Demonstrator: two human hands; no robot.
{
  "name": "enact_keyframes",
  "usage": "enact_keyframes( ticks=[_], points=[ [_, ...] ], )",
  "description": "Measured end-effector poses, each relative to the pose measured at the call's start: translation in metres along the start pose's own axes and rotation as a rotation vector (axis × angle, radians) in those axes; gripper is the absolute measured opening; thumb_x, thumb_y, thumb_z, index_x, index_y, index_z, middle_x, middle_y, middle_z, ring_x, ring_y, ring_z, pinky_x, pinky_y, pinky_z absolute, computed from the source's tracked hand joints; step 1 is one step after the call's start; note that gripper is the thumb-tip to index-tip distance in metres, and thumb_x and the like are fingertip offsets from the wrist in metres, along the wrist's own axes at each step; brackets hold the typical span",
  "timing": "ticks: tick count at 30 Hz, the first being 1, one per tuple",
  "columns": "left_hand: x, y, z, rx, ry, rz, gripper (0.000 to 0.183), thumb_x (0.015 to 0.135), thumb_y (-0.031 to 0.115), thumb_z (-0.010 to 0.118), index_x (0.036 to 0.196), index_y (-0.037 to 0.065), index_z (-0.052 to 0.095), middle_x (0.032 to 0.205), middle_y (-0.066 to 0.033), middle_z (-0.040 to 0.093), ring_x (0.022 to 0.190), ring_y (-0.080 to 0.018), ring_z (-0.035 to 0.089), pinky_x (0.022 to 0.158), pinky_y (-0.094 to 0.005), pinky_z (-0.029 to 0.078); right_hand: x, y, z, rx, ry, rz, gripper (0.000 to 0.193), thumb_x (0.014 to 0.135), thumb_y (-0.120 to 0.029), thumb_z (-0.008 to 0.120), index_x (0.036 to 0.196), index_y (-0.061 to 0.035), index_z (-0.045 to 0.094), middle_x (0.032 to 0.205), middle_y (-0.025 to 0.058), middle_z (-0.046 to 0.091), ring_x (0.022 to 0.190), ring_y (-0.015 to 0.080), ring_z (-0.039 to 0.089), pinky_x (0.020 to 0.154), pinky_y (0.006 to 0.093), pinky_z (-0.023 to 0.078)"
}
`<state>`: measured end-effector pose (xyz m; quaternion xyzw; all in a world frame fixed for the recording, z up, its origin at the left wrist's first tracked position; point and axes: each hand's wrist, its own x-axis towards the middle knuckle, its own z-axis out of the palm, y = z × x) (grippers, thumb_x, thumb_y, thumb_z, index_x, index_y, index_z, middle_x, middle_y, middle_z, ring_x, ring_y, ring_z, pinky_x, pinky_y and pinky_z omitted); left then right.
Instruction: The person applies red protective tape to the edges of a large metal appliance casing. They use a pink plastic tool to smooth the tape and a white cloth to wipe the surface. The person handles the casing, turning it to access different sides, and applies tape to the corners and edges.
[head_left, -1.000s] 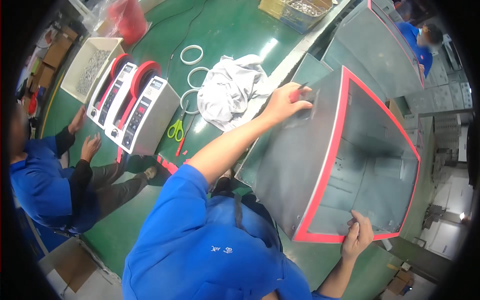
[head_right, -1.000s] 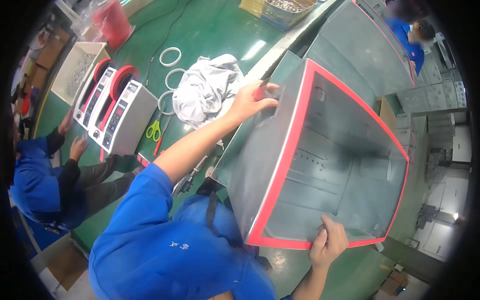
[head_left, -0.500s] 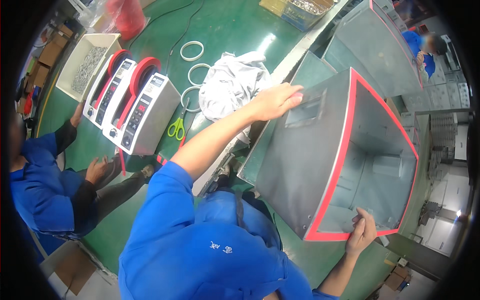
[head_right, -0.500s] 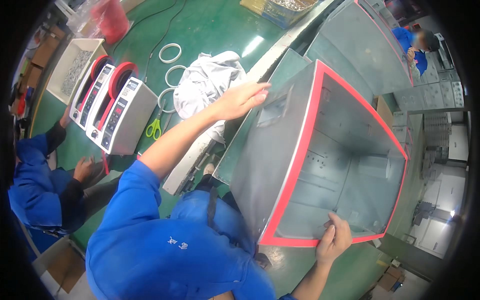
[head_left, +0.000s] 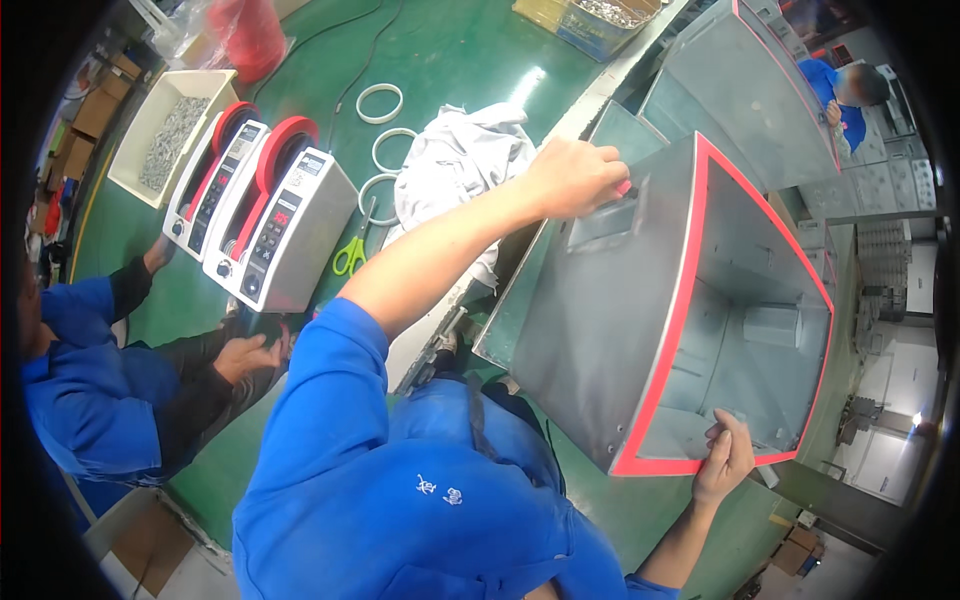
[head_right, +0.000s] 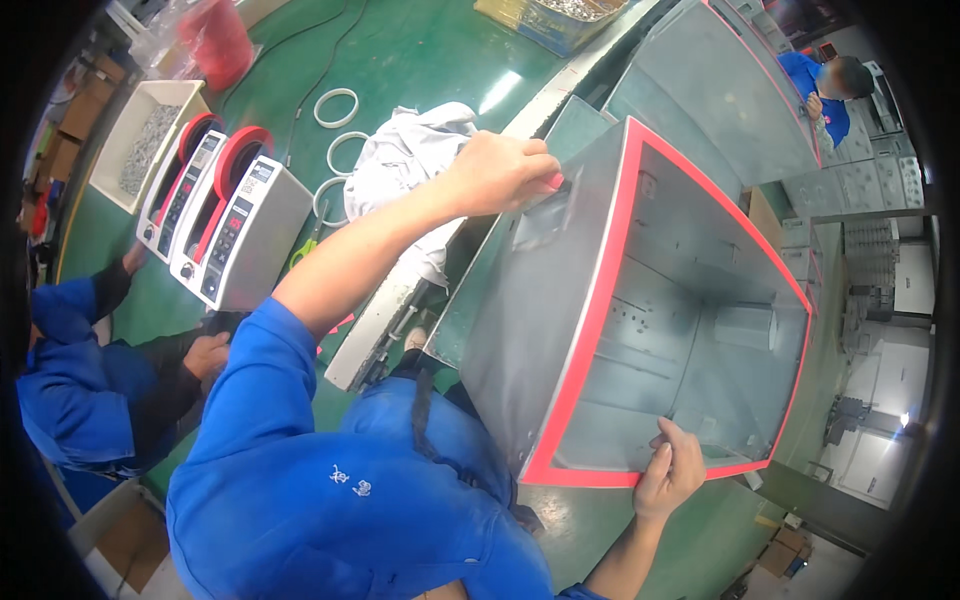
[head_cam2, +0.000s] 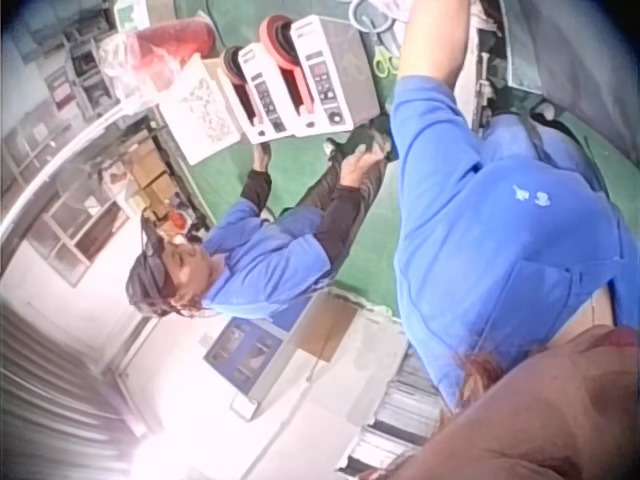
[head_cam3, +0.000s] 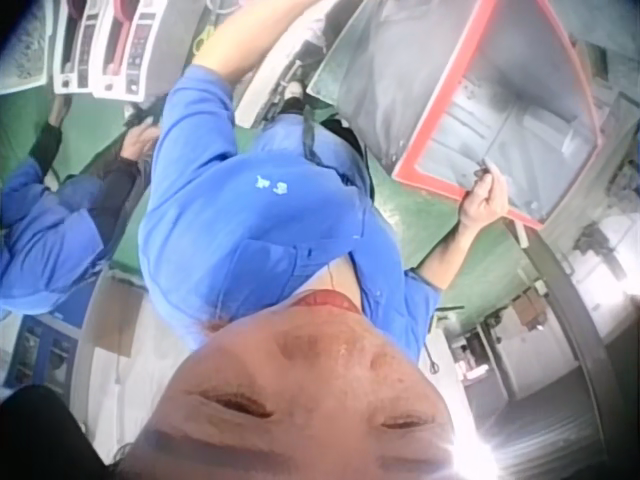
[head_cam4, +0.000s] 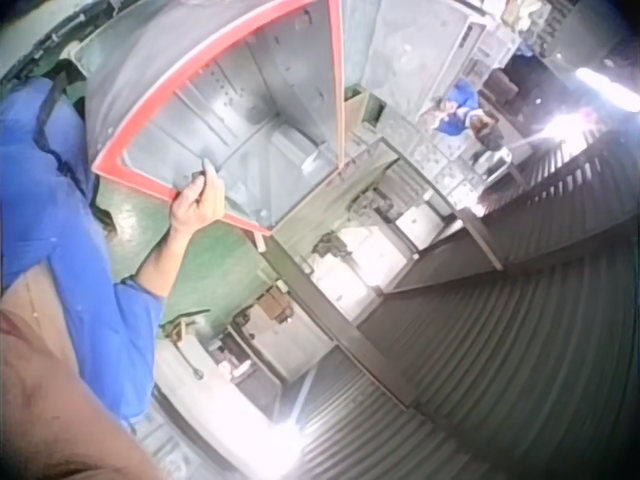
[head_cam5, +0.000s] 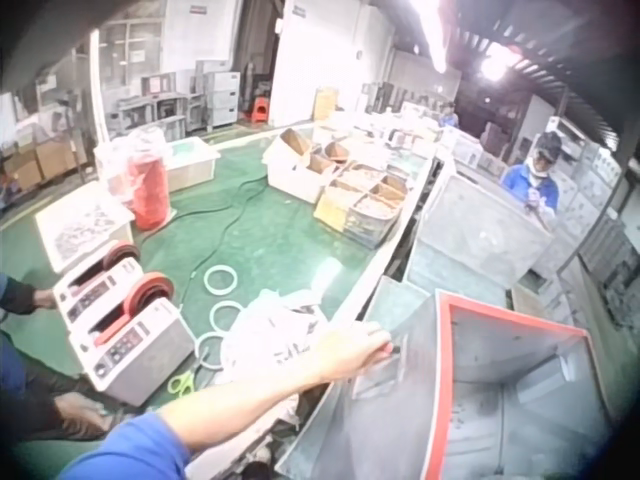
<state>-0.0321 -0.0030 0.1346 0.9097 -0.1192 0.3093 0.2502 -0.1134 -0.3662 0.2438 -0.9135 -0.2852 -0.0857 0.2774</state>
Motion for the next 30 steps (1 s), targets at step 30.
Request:
enact_keyframes(
  ticks=[30],
  points=[
    [0.008, -0.004, 0.0, -0.01, -0.059, 0.025, 0.012, 0.072, 0.023, 0.064, 0.081, 0.016, 0.062, 0.072, 0.0004, 0.056, 0.06, -0.0231, 0.057, 0.049, -0.0342, 0.045, 0.001, -0.002, -0.001, -0.016, 0.008, 0.016, 0.023, 0.08, -0.012, 0.045, 0.089, 0.0028, 0.06, 0.061, 0.0084, 0.05, 0.056, 0.0165, 0.049, 0.052, 0.0266, 0.035]
  ],
)
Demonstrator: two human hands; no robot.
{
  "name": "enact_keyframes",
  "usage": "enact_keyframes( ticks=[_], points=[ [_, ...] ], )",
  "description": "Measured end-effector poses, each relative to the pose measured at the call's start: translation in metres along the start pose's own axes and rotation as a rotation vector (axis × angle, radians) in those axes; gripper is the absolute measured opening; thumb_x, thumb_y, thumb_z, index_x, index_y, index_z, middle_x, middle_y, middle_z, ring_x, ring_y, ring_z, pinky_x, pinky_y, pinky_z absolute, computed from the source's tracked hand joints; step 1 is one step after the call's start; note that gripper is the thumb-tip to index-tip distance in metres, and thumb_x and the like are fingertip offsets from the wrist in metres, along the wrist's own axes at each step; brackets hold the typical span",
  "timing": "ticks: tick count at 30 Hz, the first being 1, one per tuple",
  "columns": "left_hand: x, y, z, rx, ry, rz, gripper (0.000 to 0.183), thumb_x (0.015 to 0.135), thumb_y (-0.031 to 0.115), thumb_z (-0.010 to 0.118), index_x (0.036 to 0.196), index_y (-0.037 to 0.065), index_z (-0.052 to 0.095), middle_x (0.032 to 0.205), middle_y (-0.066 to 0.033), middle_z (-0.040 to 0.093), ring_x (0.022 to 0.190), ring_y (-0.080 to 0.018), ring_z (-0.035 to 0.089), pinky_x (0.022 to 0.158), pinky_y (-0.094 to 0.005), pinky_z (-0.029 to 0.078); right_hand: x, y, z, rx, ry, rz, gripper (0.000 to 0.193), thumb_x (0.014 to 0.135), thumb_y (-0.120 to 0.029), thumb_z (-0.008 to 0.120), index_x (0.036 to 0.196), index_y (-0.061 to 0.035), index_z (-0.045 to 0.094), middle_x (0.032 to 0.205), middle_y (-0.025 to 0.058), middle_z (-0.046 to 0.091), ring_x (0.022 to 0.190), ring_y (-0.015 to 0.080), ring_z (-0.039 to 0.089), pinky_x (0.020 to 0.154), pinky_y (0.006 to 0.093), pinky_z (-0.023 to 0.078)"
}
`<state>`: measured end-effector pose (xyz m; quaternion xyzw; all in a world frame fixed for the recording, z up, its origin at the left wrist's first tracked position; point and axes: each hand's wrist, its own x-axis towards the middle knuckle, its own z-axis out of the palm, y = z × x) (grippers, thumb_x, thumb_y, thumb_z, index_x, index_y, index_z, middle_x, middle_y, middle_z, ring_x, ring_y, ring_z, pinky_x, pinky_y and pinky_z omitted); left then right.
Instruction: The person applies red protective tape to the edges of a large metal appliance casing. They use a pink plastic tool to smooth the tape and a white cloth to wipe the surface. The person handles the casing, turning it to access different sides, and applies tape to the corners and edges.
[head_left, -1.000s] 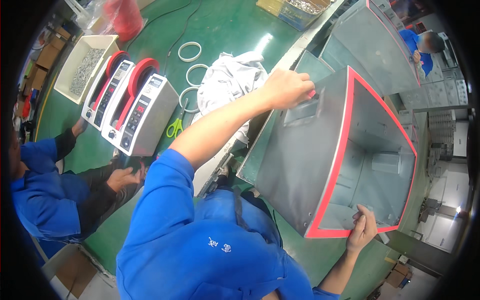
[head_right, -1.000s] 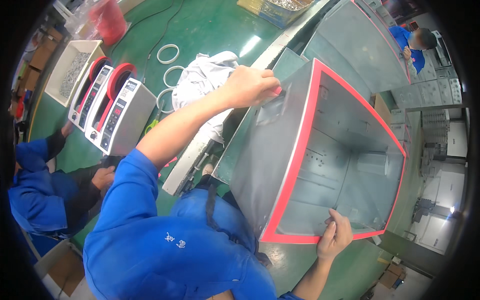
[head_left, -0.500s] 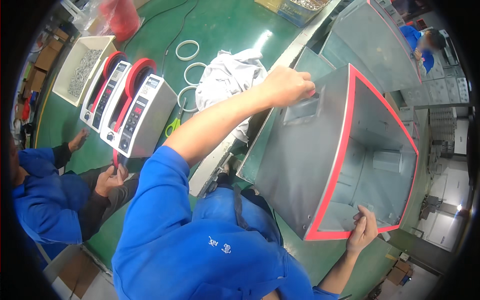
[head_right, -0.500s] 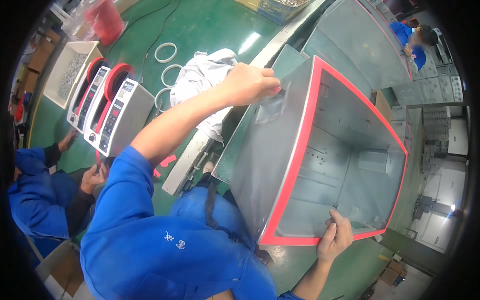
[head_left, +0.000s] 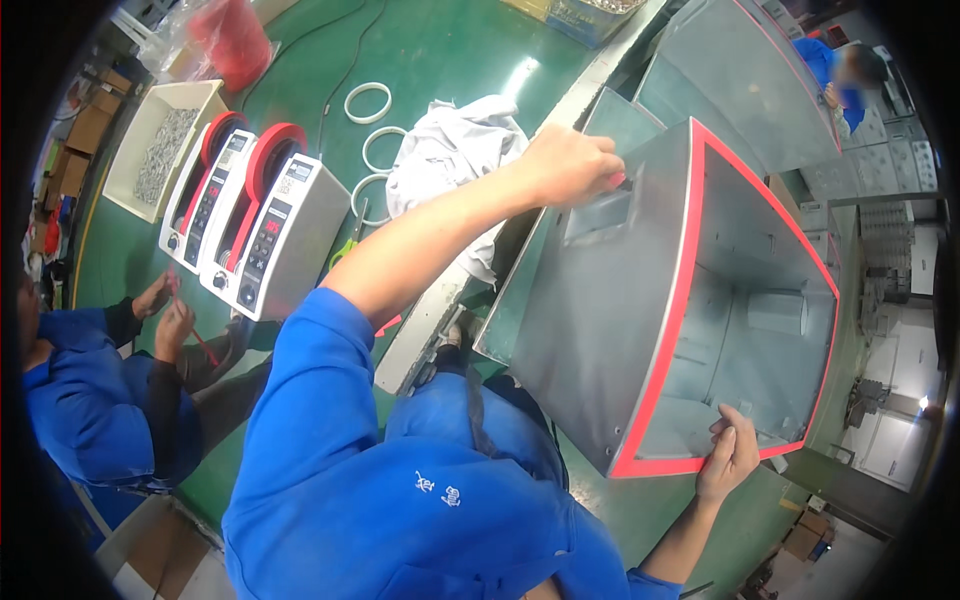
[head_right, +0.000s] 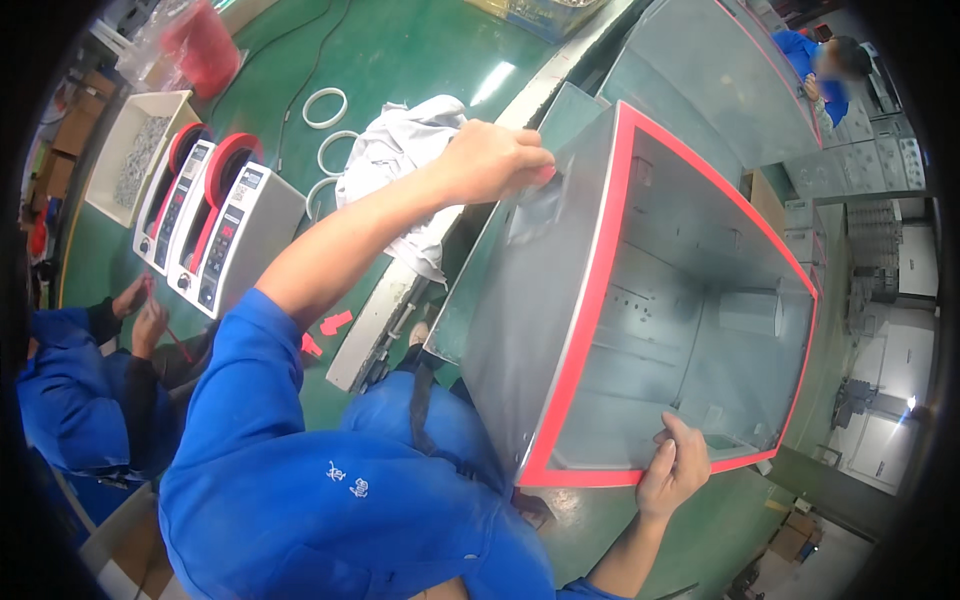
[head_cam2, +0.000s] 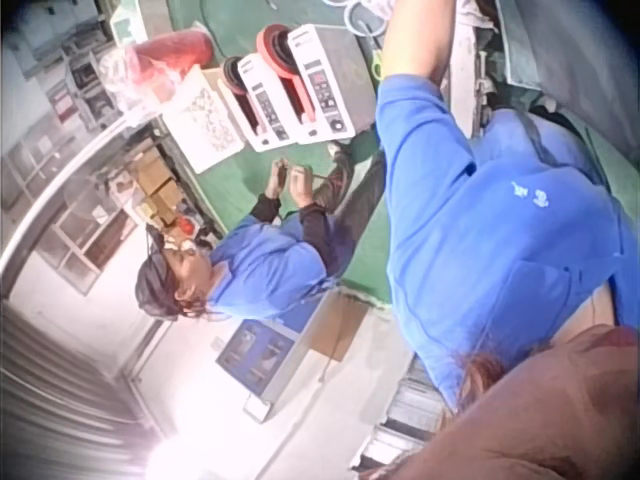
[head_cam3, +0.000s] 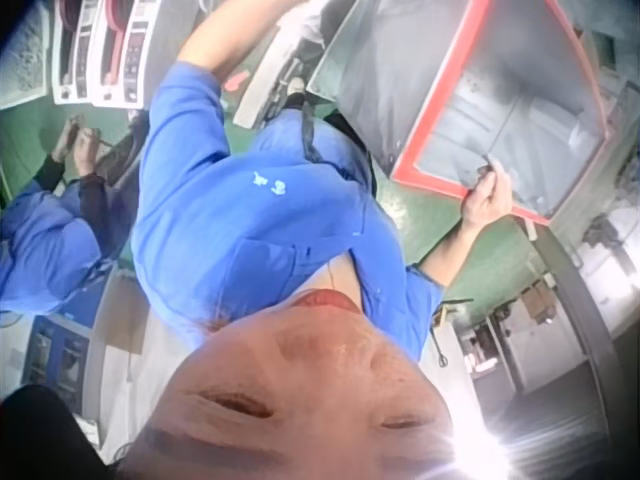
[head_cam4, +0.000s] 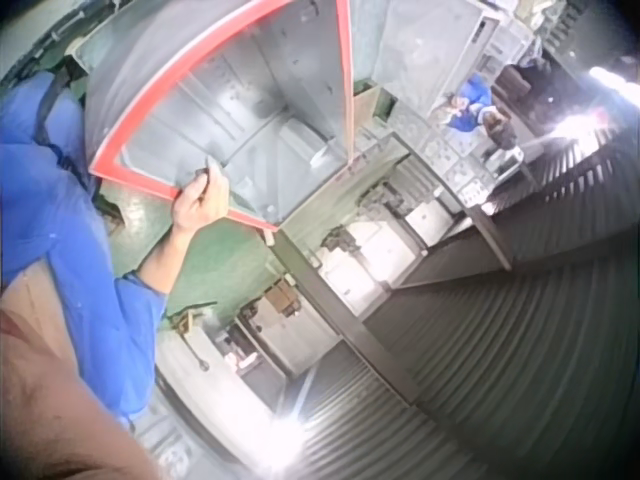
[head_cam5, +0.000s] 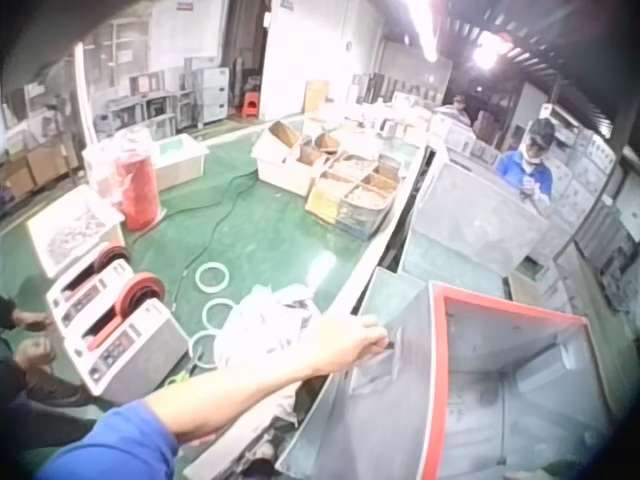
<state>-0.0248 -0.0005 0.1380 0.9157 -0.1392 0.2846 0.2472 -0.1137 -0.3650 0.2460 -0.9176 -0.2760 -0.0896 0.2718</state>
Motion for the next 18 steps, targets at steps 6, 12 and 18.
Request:
enact_keyframes(
  ticks=[6, 12, 18],
  points=[
    [0.001, 0.002, -0.002, 0.044, -0.005, 0.034, 0.01, 0.072, 0.022, 0.064, 0.08, 0.016, 0.062, 0.07, 0.0005, 0.056, 0.059, -0.0226, 0.057, 0.048, -0.0342, 0.044, 0.0, 0.0, 0.0, -0.007, 0.002, 0.005, 0.023, 0.081, -0.012, 0.045, 0.089, 0.0025, 0.061, 0.062, 0.0086, 0.051, 0.056, 0.0166, 0.049, 0.051, 0.0266, 0.035],
    [-0.001, 0.003, -0.002, 0.038, 0.041, 0.016, 0.009, 0.072, 0.021, 0.064, 0.079, 0.016, 0.063, 0.07, 0.0006, 0.056, 0.059, -0.0222, 0.057, 0.048, -0.0343, 0.044, 0.001, 0.0, 0.001, -0.013, 0.011, -0.003, 0.023, 0.081, -0.013, 0.045, 0.088, 0.0026, 0.061, 0.062, 0.0089, 0.051, 0.056, 0.0166, 0.049, 0.051, 0.0267, 0.035],
    [-0.007, 0.0, 0.001, 0.027, -0.004, 0.003, 0.009, 0.072, 0.021, 0.063, 0.079, 0.015, 0.063, 0.07, 0.0009, 0.056, 0.059, -0.022, 0.057, 0.048, -0.035, 0.044, 0.0, 0.0, 0.0, -0.005, 0.009, -0.003, 0.023, 0.081, -0.012, 0.045, 0.088, 0.003, 0.061, 0.062, 0.009, 0.051, 0.055, 0.0166, 0.049, 0.051, 0.0265, 0.035]
  ],
)
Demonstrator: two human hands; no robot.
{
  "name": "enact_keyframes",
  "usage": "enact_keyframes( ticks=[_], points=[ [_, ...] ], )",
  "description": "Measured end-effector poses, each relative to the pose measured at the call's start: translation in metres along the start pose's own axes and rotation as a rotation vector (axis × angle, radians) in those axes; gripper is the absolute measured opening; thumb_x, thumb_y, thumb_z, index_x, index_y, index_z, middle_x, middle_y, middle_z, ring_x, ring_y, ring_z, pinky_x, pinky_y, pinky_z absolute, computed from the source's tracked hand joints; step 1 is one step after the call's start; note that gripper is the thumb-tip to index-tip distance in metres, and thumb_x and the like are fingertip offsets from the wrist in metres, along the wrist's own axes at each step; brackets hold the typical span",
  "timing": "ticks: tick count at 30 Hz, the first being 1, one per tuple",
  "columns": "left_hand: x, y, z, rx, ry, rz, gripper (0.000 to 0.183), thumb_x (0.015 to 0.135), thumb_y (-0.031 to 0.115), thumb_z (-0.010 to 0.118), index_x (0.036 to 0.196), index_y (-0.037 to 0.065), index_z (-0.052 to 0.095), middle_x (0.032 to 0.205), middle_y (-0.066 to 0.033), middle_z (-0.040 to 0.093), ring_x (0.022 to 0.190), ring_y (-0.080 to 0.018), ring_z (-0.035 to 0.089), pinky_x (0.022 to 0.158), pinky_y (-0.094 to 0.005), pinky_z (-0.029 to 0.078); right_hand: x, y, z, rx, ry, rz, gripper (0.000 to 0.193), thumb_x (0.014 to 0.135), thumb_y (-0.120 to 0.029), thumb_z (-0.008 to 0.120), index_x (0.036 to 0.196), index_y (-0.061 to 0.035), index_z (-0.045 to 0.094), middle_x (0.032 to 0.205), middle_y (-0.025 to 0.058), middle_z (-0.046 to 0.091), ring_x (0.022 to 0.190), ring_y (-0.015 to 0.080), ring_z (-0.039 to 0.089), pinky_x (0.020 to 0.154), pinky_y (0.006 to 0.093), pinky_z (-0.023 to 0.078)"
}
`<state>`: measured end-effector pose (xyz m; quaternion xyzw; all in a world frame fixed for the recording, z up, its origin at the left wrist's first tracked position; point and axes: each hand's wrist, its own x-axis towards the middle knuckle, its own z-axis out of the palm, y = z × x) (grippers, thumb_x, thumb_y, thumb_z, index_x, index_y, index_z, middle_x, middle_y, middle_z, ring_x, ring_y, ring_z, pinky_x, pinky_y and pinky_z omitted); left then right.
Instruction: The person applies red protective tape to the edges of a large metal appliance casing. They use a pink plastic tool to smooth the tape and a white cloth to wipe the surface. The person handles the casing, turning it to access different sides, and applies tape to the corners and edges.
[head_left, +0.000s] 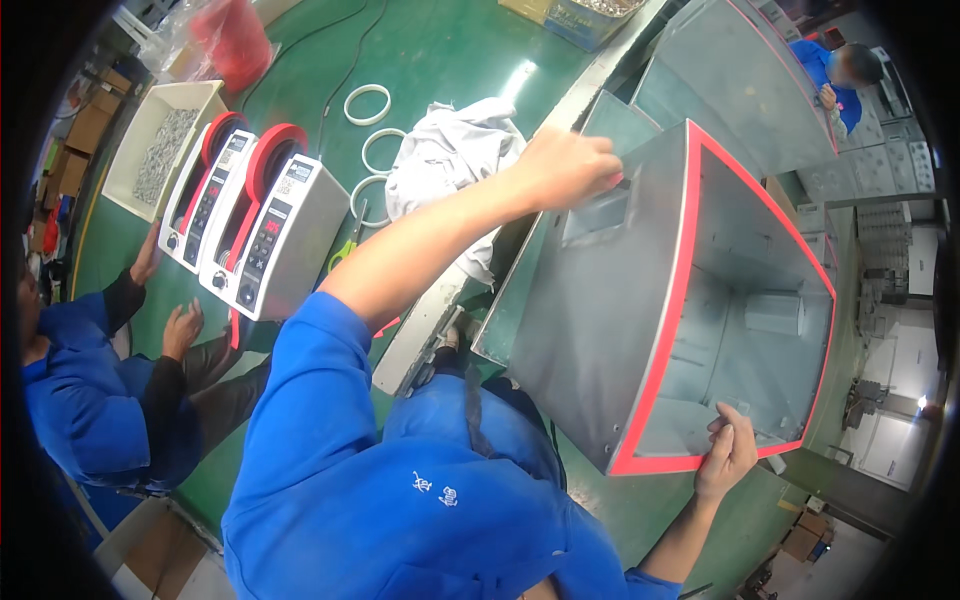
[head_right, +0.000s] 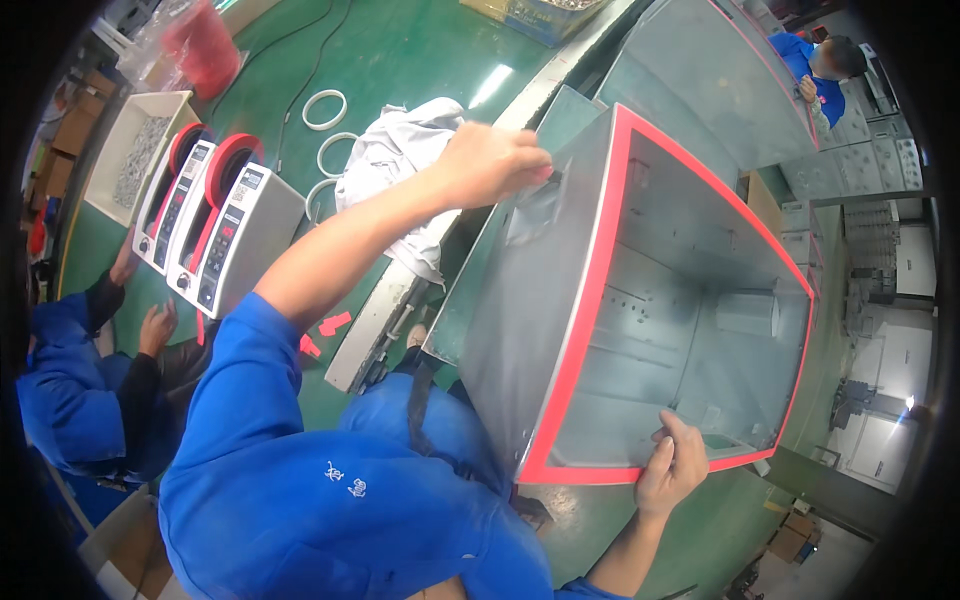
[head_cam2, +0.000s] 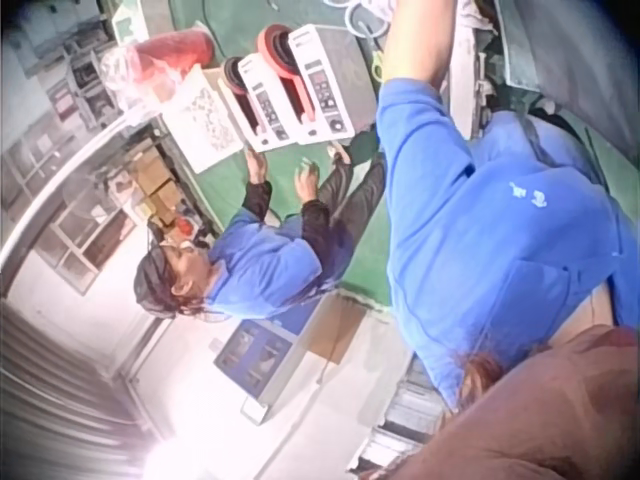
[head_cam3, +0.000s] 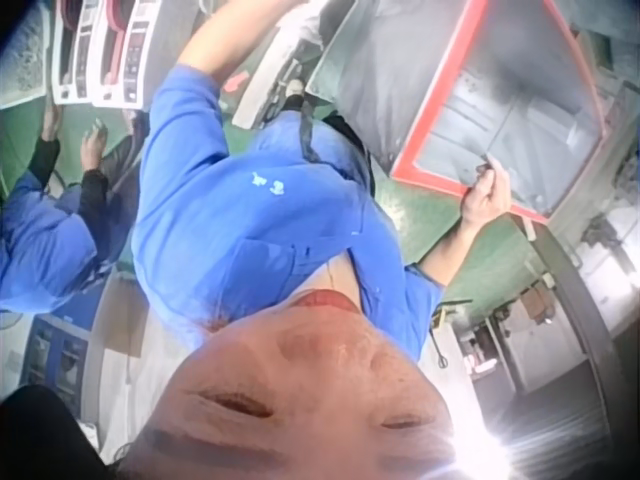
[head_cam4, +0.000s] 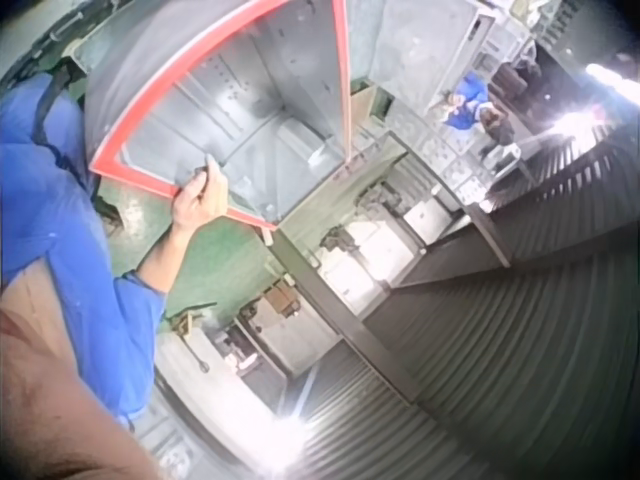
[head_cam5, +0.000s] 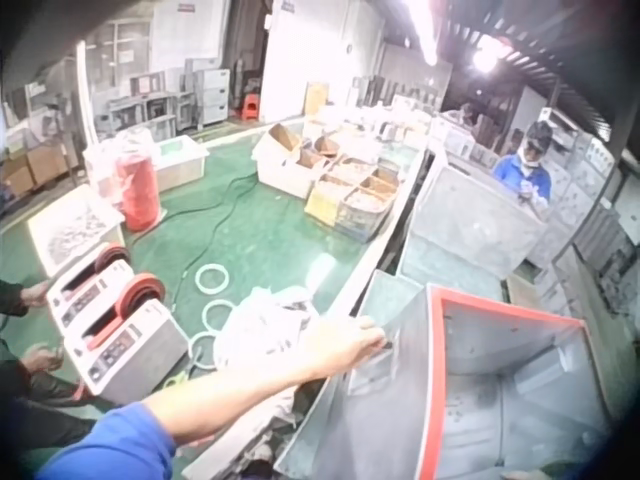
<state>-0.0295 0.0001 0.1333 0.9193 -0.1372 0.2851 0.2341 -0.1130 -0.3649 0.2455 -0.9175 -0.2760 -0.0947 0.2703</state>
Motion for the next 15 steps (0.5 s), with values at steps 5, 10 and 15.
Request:
enact_keyframes(
  ticks=[5, 10, 15],
  points=[
    [0.001, -0.006, 0.002, 0.048, -0.039, 0.014, 0.009, 0.072, 0.023, 0.063, 0.077, 0.016, 0.063, 0.068, 0.0012, 0.055, 0.059, -0.0213, 0.057, 0.047, -0.035, 0.043, 0.0, 0.001, -0.001, 0.01, -0.008, 0.006, 0.024, 0.081, -0.013, 0.045, 0.088, 0.0031, 0.061, 0.061, 0.009, 0.051, 0.055, 0.0165, 0.049, 0.051, 0.0266, 0.035],
    [0.01, 0.0, -0.005, 0.064, -0.006, 0.075, 0.007, 0.074, 0.022, 0.061, 0.075, 0.016, 0.062, 0.066, 0.0001, 0.052, 0.06, -0.0209, 0.057, 0.046, -0.0339, 0.042, 0.0, 0.0, 0.001, 0.017, 0.011, 0.008, 0.024, 0.082, -0.014, 0.045, 0.089, 0.0031, 0.061, 0.061, 0.0087, 0.051, 0.055, 0.016, 0.049, 0.051, 0.0266, 0.035],
    [0.01, -0.003, -0.002, 0.099, -0.061, 0.057, 0.006, 0.074, 0.021, 0.061, 0.074, 0.016, 0.062, 0.066, -0.0003, 0.052, 0.06, -0.0208, 0.057, 0.047, -0.0335, 0.043, 0.001, 0.001, 0.0, 0.003, -0.005, 0.015, 0.024, 0.082, -0.013, 0.045, 0.089, 0.0029, 0.061, 0.061, 0.0079, 0.051, 0.055, 0.0156, 0.048, 0.05, 0.0262, 0.034]
  ],
)
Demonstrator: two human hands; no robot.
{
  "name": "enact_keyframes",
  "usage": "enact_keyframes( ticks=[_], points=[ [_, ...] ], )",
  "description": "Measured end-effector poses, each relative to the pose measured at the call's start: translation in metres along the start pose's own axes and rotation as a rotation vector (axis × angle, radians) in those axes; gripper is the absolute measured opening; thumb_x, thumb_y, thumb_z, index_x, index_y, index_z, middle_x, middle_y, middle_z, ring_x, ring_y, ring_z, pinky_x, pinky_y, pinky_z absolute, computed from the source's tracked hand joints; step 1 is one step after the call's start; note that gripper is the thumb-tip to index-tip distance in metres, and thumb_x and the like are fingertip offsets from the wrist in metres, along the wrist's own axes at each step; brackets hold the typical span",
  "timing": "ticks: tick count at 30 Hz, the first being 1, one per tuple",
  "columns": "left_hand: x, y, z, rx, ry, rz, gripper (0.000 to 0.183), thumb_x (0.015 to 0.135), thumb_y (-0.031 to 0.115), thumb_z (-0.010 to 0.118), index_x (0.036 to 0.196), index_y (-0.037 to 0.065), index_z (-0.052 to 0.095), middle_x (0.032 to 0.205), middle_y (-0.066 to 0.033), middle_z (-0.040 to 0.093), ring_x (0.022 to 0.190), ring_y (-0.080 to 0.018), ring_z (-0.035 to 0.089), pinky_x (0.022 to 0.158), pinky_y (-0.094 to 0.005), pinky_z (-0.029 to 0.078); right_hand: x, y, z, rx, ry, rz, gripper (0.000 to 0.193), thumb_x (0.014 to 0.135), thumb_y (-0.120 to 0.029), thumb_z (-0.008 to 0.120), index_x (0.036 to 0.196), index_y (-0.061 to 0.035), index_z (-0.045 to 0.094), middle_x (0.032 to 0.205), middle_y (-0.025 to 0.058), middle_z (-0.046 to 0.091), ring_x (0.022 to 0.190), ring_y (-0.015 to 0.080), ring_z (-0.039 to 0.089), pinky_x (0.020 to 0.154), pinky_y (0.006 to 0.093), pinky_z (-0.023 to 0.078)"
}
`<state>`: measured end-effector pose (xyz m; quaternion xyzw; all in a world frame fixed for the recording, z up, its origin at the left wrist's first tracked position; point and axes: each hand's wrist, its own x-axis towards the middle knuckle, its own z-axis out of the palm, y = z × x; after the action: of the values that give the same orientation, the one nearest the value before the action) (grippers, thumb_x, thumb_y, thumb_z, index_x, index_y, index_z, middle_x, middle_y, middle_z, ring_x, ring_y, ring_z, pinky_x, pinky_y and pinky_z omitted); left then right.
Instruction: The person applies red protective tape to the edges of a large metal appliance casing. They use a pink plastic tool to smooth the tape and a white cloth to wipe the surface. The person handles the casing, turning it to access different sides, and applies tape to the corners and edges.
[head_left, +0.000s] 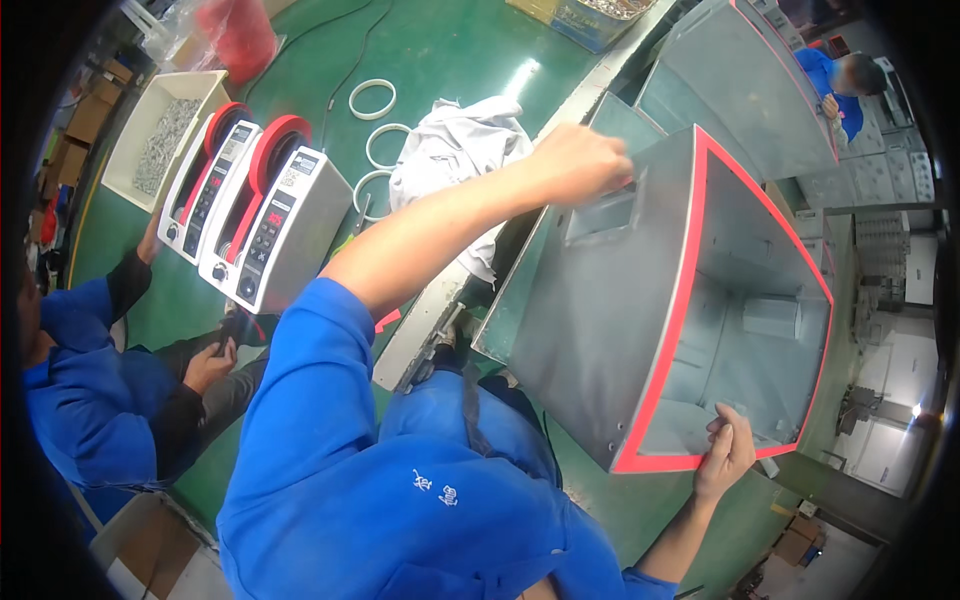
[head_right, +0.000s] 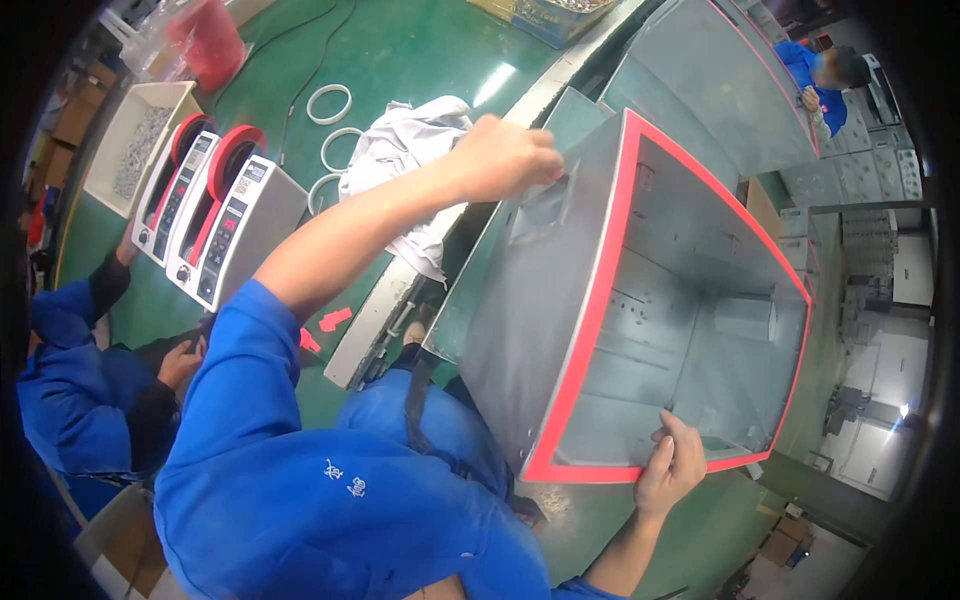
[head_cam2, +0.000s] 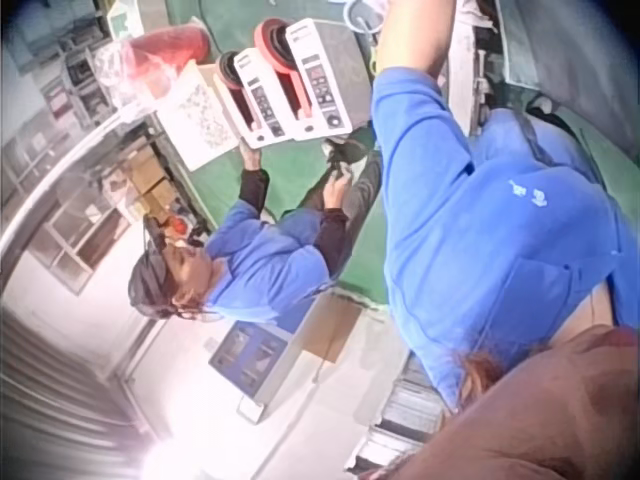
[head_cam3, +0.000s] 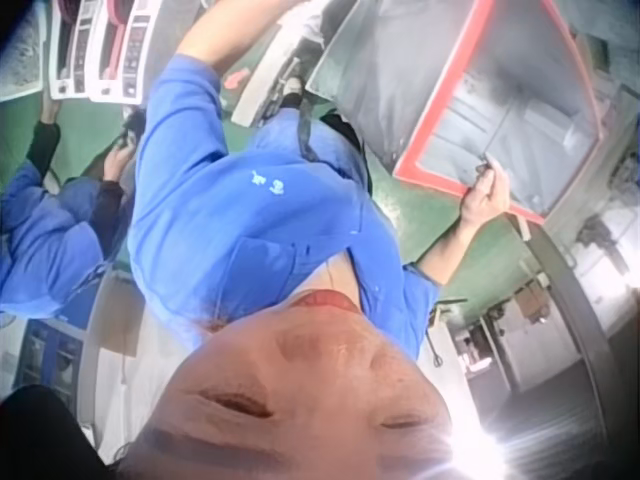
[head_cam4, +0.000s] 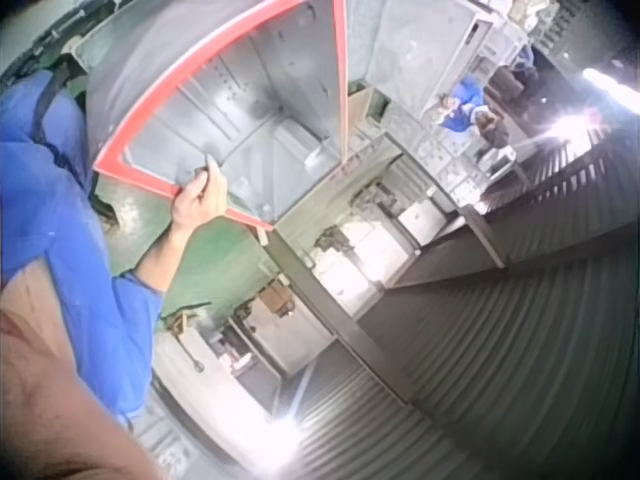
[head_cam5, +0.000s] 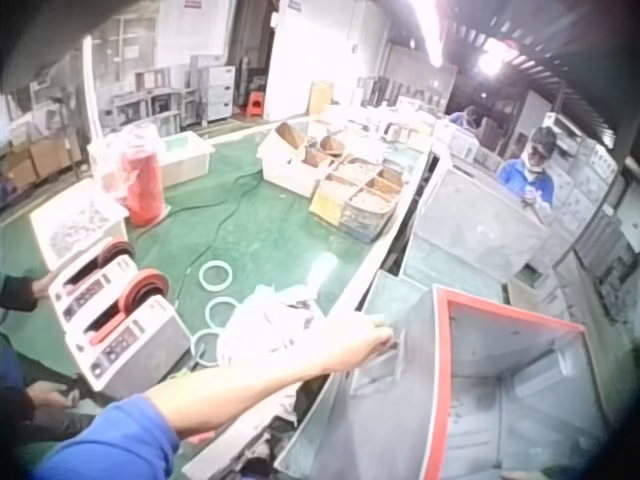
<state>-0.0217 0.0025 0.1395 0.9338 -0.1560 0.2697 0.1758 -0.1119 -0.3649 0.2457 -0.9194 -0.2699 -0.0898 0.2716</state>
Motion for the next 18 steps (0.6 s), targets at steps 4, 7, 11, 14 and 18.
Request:
enact_keyframes(
  ticks=[4, 7, 11, 14, 18],
  points=[
    [0.003, 0.005, -0.007, -0.054, 0.041, -0.009, 0.007, 0.072, 0.022, 0.063, 0.076, 0.016, 0.063, 0.069, 0.0003, 0.055, 0.062, -0.0215, 0.058, 0.049, -0.0336, 0.044, -0.005, 0.002, 0.001, 0.001, 0.009, 0.002, 0.024, 0.082, -0.013, 0.045, 0.089, 0.0028, 0.061, 0.06, 0.0075, 0.05, 0.055, 0.0155, 0.047, 0.05, 0.0259, 0.033],
    [-0.026, -0.013, -0.002, -0.138, 0.123, -0.2, 0.013, 0.07, 0.023, 0.066, 0.08, 0.015, 0.062, 0.074, -0.0003, 0.058, 0.064, -0.0235, 0.058, 0.053, -0.0336, 0.045, -0.003, 0.001, 0.003, 0.006, 0.021, -0.002, 0.024, 0.082, -0.014, 0.045, 0.09, 0.0029, 0.061, 0.061, 0.0075, 0.05, 0.055, 0.0152, 0.047, 0.05, 0.0258, 0.034],
    [-0.043, -0.013, 0.003, -0.595, 0.073, -0.701, 0.023, 0.078, 0.026, 0.064, 0.083, 0.005, 0.059, 0.073, -0.0027, 0.056, 0.064, -0.0124, 0.054, 0.055, -0.026, 0.042, -0.004, 0.0, 0.004, 0.001, 0.006, 0.008, 0.024, 0.082, -0.014, 0.046, 0.09, 0.0029, 0.061, 0.062, 0.0081, 0.05, 0.055, 0.0153, 0.047, 0.05, 0.026, 0.034],
    [-0.026, 0.016, 0.026, -1.001, 0.28, -0.737, 0.034, 0.086, 0.034, 0.054, 0.092, 0.001, 0.058, 0.073, -0.0011, 0.053, 0.063, -0.0075, 0.048, 0.055, -0.0233, 0.038, -0.001, 0.0, 0.001, 0.004, 0.009, 0.0, 0.024, 0.082, -0.014, 0.045, 0.089, 0.0031, 0.061, 0.062, 0.0084, 0.05, 0.056, 0.0155, 0.048, 0.05, 0.0261, 0.034],
    [-0.011, 0.066, 0.008, -1.216, 0.29, -0.822, 0.043, 0.088, 0.041, 0.047, 0.099, 0.001, 0.055, 0.085, -0.0037, 0.054, 0.059, -0.0055, 0.044, 0.052, -0.0218, 0.037, -0.002, 0.001, 0.001, -0.001, 0.021, 0.002, 0.025, 0.082, -0.014, 0.045, 0.089, 0.0037, 0.061, 0.061, 0.0085, 0.05, 0.056, 0.0157, 0.048, 0.051, 0.0261, 0.034]
  ],
)
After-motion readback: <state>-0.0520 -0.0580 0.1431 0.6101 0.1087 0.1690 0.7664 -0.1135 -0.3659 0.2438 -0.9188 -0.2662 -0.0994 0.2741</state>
